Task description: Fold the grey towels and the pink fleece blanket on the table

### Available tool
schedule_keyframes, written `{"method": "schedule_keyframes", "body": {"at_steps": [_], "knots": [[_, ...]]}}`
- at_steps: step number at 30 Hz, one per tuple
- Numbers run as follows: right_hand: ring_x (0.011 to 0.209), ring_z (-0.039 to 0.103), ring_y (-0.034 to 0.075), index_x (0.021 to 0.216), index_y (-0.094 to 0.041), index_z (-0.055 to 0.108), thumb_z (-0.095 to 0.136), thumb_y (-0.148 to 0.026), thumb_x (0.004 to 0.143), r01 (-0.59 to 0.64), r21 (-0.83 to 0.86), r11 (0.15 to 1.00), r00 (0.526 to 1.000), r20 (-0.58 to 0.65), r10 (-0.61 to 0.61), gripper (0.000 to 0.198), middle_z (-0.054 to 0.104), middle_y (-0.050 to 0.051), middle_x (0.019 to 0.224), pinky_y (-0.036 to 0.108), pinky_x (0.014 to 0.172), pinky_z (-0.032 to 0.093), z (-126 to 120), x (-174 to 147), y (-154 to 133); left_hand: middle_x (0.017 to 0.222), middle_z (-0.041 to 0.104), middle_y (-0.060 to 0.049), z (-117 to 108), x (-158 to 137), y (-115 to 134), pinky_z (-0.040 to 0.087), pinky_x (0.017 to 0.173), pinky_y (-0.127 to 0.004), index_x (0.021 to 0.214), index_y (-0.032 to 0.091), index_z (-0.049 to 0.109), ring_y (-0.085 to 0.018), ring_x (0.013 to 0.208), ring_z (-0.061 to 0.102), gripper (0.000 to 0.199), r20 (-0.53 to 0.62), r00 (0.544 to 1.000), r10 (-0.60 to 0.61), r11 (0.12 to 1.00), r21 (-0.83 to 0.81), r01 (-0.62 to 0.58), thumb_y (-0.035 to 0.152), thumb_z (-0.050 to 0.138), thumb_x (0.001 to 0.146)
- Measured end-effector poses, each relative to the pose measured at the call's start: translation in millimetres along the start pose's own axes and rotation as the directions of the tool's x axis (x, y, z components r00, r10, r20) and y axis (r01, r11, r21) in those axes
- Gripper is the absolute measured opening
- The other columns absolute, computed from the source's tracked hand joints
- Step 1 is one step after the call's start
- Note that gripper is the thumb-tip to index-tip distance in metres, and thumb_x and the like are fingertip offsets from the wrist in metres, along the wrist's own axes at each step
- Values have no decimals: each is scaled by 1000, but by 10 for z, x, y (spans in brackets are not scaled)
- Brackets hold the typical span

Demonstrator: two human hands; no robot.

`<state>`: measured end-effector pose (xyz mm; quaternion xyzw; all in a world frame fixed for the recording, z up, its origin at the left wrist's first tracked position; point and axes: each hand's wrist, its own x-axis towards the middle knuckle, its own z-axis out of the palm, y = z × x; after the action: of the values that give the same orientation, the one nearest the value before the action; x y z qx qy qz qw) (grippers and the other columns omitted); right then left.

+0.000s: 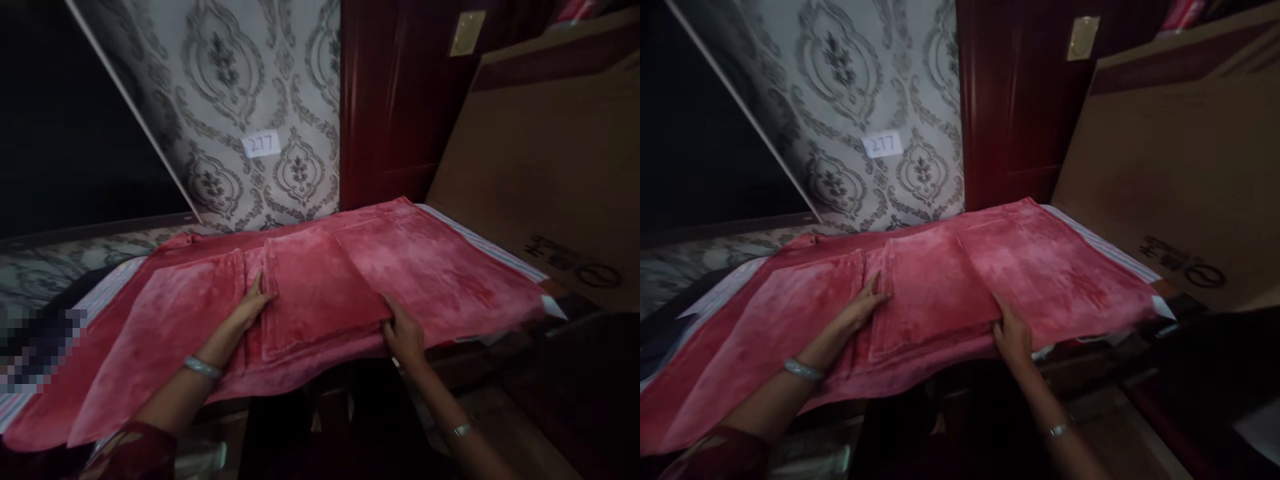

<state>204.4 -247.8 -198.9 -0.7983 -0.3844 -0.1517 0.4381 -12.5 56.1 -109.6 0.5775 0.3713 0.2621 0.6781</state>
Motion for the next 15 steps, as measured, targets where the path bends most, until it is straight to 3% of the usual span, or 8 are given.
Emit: {"method": "schedule_keyframes", "body": {"at_steps": [5,9,12,15], "knots": [[98,71,25,142,-23,60,44,-22,89,90,-54,995,994,-62,-93,55,72,9,121,36,81,60,100,-84,77,130,67,-16,67,614,332,60,88,-39,165,27,16,-29,109,70,111,-147,989,34,994,110,-18,14,79,74],[94,72,24,144,-25,57,42,-21,92,162,-101,981,983,-73,-170,54,73,8,117,34,75,60,113,-112,104,108,73,-14,168,1127,553,60,77,-35,164,17,19,-26,91,73,104,-239,968,73,979,204,-23,15,77,77],[92,72,22,146,-23,53,41,-19,93,224,-139,965,966,-101,-239,55,73,7,117,31,73,59,92,-101,87,113,72,-13,244,1338,575,58,83,-34,161,18,27,-26,98,72,97,-302,941,152,944,325,-48,10,74,77],[89,72,19,150,-23,48,42,-16,94,265,-163,950,952,-112,-285,57,73,5,114,27,70,58,53,-80,37,132,66,-14,286,1403,491,51,103,-35,152,20,45,-29,122,64,86,-340,905,255,881,468,-73,0,70,72]]}}
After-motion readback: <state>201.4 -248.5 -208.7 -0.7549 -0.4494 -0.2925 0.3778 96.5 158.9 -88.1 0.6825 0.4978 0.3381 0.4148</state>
